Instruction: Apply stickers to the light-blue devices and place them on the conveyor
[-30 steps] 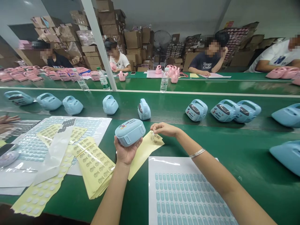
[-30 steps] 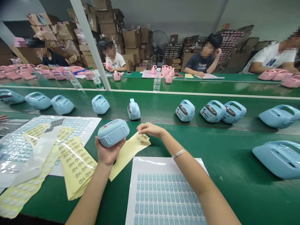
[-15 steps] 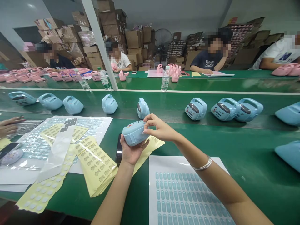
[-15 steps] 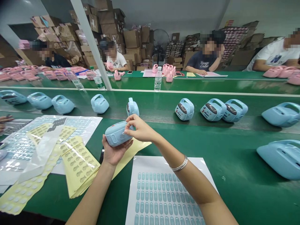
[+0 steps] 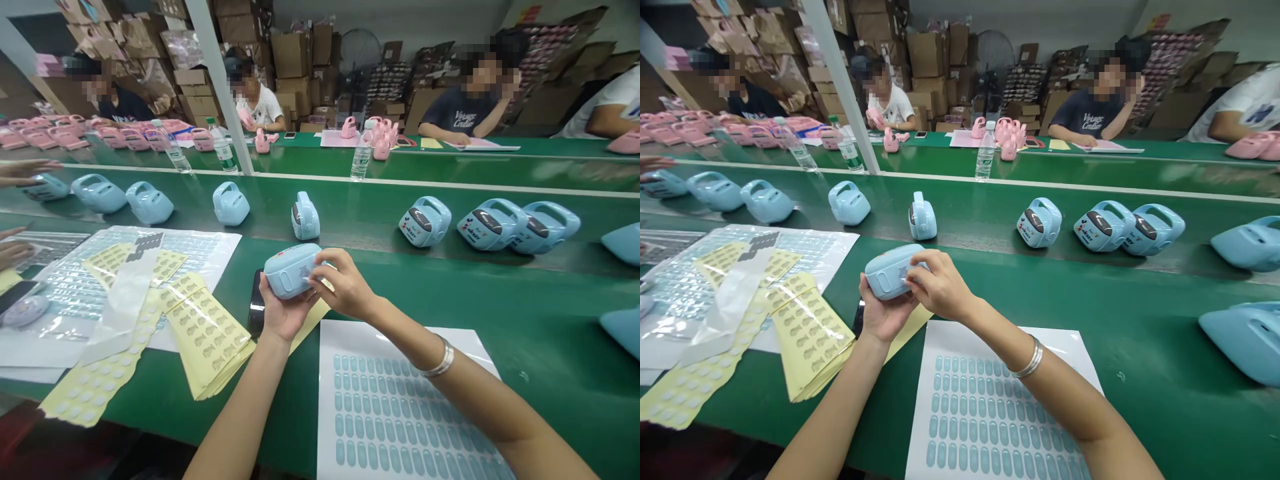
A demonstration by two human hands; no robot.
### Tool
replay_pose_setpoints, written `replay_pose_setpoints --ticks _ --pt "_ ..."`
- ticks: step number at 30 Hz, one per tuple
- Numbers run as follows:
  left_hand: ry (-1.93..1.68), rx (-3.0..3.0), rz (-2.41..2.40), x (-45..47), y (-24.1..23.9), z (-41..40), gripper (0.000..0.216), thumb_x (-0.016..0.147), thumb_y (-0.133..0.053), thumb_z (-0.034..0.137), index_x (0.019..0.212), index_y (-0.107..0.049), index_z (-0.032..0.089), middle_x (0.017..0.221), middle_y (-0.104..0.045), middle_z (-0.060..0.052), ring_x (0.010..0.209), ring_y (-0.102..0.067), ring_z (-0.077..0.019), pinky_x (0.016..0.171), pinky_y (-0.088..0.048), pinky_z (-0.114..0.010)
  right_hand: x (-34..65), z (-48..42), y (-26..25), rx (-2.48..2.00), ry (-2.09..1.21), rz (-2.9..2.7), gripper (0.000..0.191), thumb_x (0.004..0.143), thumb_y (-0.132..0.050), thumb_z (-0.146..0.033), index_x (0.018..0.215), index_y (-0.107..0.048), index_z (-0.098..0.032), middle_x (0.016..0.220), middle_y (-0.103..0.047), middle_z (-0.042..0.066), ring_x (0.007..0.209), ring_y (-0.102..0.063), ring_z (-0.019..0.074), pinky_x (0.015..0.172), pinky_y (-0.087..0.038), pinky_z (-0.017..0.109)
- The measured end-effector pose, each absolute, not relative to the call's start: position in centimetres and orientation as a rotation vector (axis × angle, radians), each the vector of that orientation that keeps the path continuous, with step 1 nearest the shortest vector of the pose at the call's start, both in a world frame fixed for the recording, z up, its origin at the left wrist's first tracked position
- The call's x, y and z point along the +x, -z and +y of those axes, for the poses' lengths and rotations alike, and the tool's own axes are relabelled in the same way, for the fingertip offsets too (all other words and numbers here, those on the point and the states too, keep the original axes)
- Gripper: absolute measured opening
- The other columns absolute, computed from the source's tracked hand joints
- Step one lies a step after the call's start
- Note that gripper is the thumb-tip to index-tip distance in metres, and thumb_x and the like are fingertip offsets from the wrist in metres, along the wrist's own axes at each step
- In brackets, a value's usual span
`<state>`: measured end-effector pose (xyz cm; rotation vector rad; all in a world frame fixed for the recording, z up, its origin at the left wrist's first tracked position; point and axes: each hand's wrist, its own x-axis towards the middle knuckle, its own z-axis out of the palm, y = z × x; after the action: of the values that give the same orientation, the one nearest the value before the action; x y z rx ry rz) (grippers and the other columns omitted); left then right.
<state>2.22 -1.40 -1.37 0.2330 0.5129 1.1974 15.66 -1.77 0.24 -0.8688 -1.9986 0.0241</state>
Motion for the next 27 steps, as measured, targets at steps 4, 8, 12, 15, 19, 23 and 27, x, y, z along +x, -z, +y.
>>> replay_pose_setpoints --ticks 4,8,12,15,19,23,27 --pt "-1.189 0.242 0.518 2.3 1.5 -1.5 0.058 0.080 -0.035 0.063 0.115 -0.054 0.021 0.105 -0.061 -0.010 0.093 -0.058 -0.0250 0.074 -0.049 -0.037 17.4 -3.6 -0.7 -0.861 -0.309 -1.844 0.008 0.084 -0.050 -0.026 0.077 -0.052 -0.023 0.093 -0.050 0.007 0.091 -0.052 0.0199 0.080 -0.045 0.037" --pt "-1.221 0.273 0.456 1.8 1.2 -1.6 0.065 0.075 -0.039 0.068 0.118 -0.052 0.021 0.112 -0.058 -0.012 0.102 -0.055 -0.0290 0.079 -0.048 -0.041 19.7 -1.9 -0.6 -1.108 -0.513 -1.565 0.012 0.081 -0.051 -0.031 0.073 -0.049 -0.022 0.096 -0.048 0.006 0.091 -0.052 0.0189 0.075 -0.047 0.034" --pt "-1.368 0.384 0.363 0.1 0.6 -1.5 0.073 0.069 -0.040 0.074 0.123 -0.048 0.025 0.121 -0.054 -0.011 0.110 -0.051 -0.0308 0.080 -0.048 -0.040 20.3 1.5 0.5 -1.503 -0.696 -1.822 0.010 0.079 -0.054 -0.023 0.071 -0.052 -0.018 0.099 -0.049 0.007 0.089 -0.053 0.0162 0.074 -0.046 0.028" --pt "-1.439 0.468 0.335 -1.2 0.4 -1.2 0.081 0.064 -0.046 0.075 0.128 -0.042 0.027 0.131 -0.047 -0.011 0.122 -0.041 -0.0323 0.082 -0.048 -0.037 19.9 3.5 1.3 -1.580 -0.804 -1.988 0.007 0.075 -0.058 -0.013 0.067 -0.056 -0.014 0.094 -0.052 0.007 0.075 -0.055 0.0123 0.068 -0.046 0.024" --pt "-1.468 0.563 0.308 -1.9 0.3 -0.8 0.085 0.058 -0.054 0.074 0.130 -0.039 0.031 0.138 -0.040 -0.008 0.129 -0.032 -0.0346 0.075 -0.052 -0.033 19.6 5.1 1.4 -1.625 -0.907 -2.165 0.008 0.074 -0.057 -0.010 0.067 -0.059 -0.011 0.086 -0.057 0.008 0.066 -0.054 0.0106 0.055 -0.042 0.019" --pt "-1.429 0.577 0.324 -1.4 0.2 -1.0 0.086 0.054 -0.062 0.069 0.129 -0.042 0.031 0.140 -0.038 -0.007 0.130 -0.027 -0.0380 0.068 -0.055 -0.030 20.0 5.7 1.0 -1.603 -1.039 -2.357 0.011 0.072 -0.055 -0.010 0.062 -0.060 -0.011 0.064 -0.057 0.002 0.053 -0.051 0.0091 0.047 -0.036 0.019" --pt "-1.412 0.593 0.312 -1.0 0.4 -1.1 0.086 0.054 -0.064 0.067 0.128 -0.044 0.028 0.139 -0.040 -0.008 0.130 -0.027 -0.0386 0.070 -0.056 -0.034 19.6 5.7 1.0 -1.632 -0.949 -2.457 0.010 0.068 -0.056 -0.007 0.060 -0.060 -0.012 0.068 -0.059 0.004 0.055 -0.051 0.0104 0.049 -0.036 0.021"
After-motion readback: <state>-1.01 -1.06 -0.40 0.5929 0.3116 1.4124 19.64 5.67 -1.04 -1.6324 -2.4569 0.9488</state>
